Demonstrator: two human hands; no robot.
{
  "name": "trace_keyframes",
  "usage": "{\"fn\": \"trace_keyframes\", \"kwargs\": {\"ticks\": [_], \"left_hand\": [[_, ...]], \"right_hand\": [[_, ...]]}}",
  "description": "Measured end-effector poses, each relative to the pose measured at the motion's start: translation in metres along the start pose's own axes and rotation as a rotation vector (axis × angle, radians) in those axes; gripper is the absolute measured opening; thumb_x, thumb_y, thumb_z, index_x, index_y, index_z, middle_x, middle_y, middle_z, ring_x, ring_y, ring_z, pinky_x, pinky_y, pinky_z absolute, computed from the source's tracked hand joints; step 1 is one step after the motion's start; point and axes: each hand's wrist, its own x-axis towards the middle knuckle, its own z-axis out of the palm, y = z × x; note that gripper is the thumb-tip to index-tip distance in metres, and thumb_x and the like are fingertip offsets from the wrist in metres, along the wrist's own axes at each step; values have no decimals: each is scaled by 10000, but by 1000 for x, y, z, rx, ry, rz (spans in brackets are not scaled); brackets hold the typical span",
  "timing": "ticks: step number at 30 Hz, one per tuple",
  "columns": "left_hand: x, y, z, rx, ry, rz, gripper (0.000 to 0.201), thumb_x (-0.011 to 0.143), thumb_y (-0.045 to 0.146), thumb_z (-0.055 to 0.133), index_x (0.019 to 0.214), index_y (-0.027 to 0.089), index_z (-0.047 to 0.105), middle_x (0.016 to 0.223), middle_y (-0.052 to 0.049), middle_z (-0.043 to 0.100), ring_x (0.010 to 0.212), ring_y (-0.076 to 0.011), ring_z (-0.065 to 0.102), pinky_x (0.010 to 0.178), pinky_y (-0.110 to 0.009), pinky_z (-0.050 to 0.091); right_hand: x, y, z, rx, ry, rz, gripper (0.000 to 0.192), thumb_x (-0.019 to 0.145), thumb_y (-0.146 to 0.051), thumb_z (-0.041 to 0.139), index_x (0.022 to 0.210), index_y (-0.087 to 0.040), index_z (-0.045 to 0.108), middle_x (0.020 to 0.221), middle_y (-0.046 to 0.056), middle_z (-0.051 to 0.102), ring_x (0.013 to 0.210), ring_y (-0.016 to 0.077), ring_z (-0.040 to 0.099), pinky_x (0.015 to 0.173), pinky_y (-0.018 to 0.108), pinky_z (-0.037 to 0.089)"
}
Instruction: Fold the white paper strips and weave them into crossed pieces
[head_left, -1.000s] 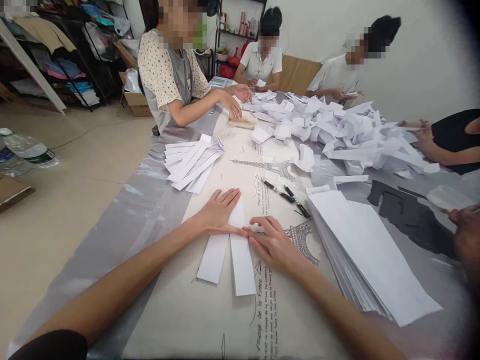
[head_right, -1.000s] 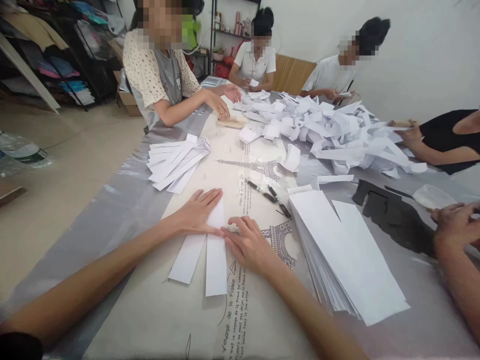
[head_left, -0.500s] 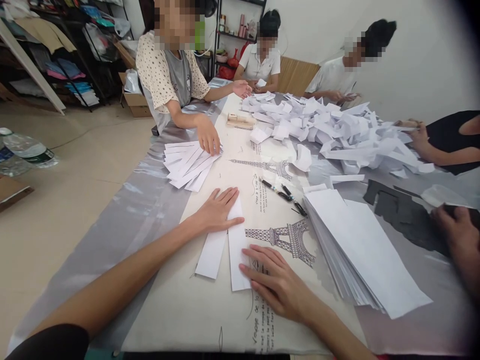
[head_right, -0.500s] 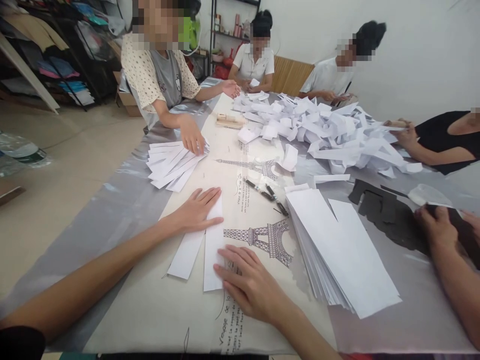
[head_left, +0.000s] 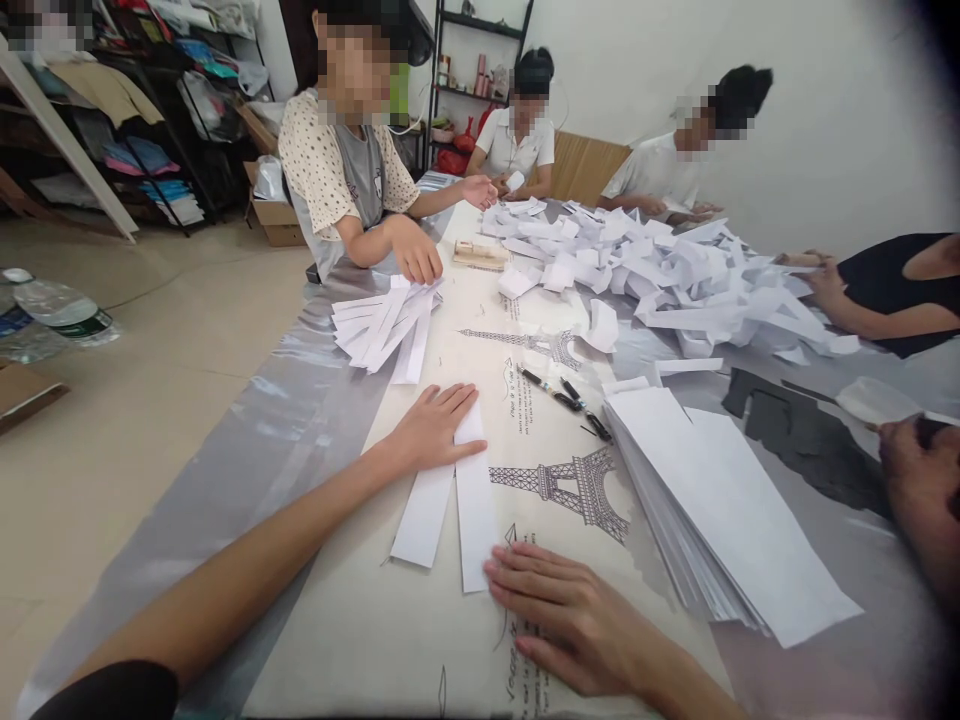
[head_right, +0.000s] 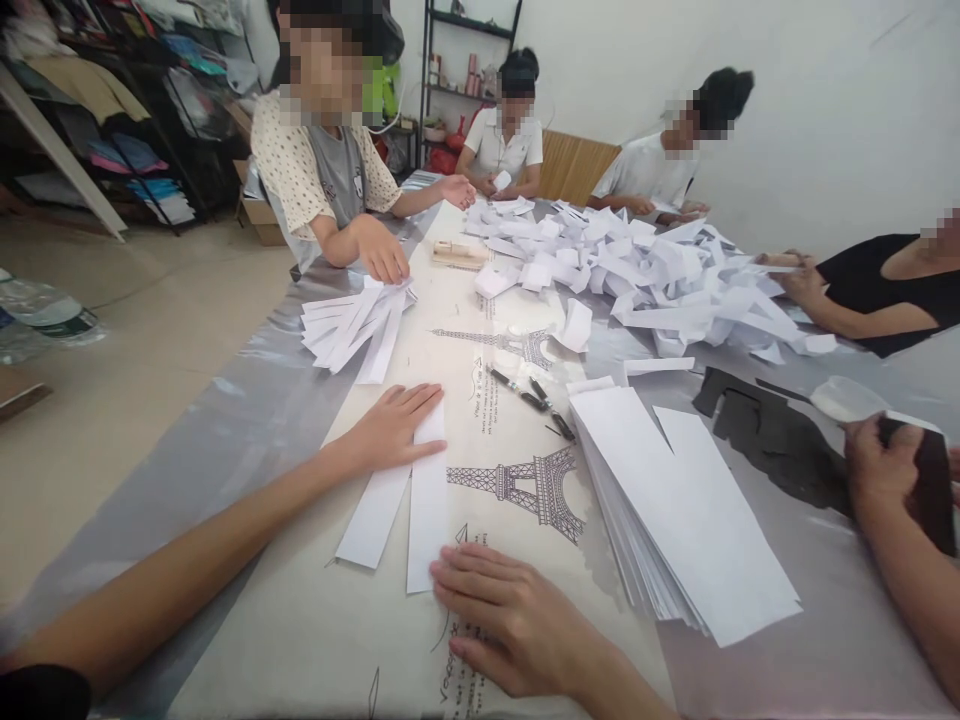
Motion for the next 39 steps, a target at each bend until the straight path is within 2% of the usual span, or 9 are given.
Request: {"fn": "trace_keyframes", "kwargs": {"ticks": [6,9,12,13,16,19,26,32,39], "left_hand": [[2,0,-3,29,64,22,573,1063,534,394,1502,166,407,1549,-136,490,1406,-311,455,1139,-485,314],[1,-1,-10,104,78,33,513,1086,512,327,1371,134,527,1409,-155,591,1269,-307,542,1101,-483,337],[-5,0,-20,204,50,46,592,1074,579,295,1178,101,627,1175,-173,659,1083,-320,588,995,-471,397],[-9,0,-23,232,44,60,623,1065,604,294,1144,92,641,1128,-178,659,1046,-325,587,957,-465,413],[-24,3,-29,285,59,126,697,1030,679,316,1102,81,666,1075,-192,652,1004,-334,581,922,-470,427],[-39,2,-27,299,78,192,672,1000,707,385,1032,106,684,1010,-168,652,978,-321,585,913,-463,443],[-57,-16,-19,58,158,216,387,1051,505,492,1052,177,697,1012,-90,656,930,-229,610,872,-377,483],[-54,-18,-23,-256,162,54,317,1042,455,551,1031,204,745,1047,-69,670,976,-200,638,880,-336,497],[-53,-21,-23,-211,151,216,239,1047,378,565,1035,235,755,1093,-69,714,1062,-215,616,957,-360,467]], "right_hand": [[0,1,2,16,166,-99,343,979,-221,581,1280,-79,667,1235,131,756,1305,212,629,1138,381,511],[-1,11,-4,-57,342,-86,178,972,-177,564,1019,-138,732,897,79,804,945,209,763,982,388,603],[3,27,-17,-224,405,85,320,1001,-223,579,687,-195,634,569,13,633,570,175,641,761,400,608],[7,31,-20,-266,387,166,328,1009,-266,593,690,-195,624,588,18,625,577,177,625,721,392,591],[30,41,-26,-278,352,284,168,1012,-331,600,1010,-178,670,945,100,715,848,236,676,660,342,558],[55,47,-21,-277,238,358,196,1006,-293,580,1173,-197,616,1071,109,666,858,229,654,563,297,500],[65,64,-15,-154,223,394,239,1056,-228,435,1092,-238,671,1046,73,634,831,181,631,623,286,488],[74,69,-31,45,166,528,289,1058,-220,420,893,-222,657,942,28,636,692,141,587,611,280,452],[75,70,-31,40,156,522,248,1052,-198,416,912,-218,620,938,25,615,699,145,581,629,283,436]]}}
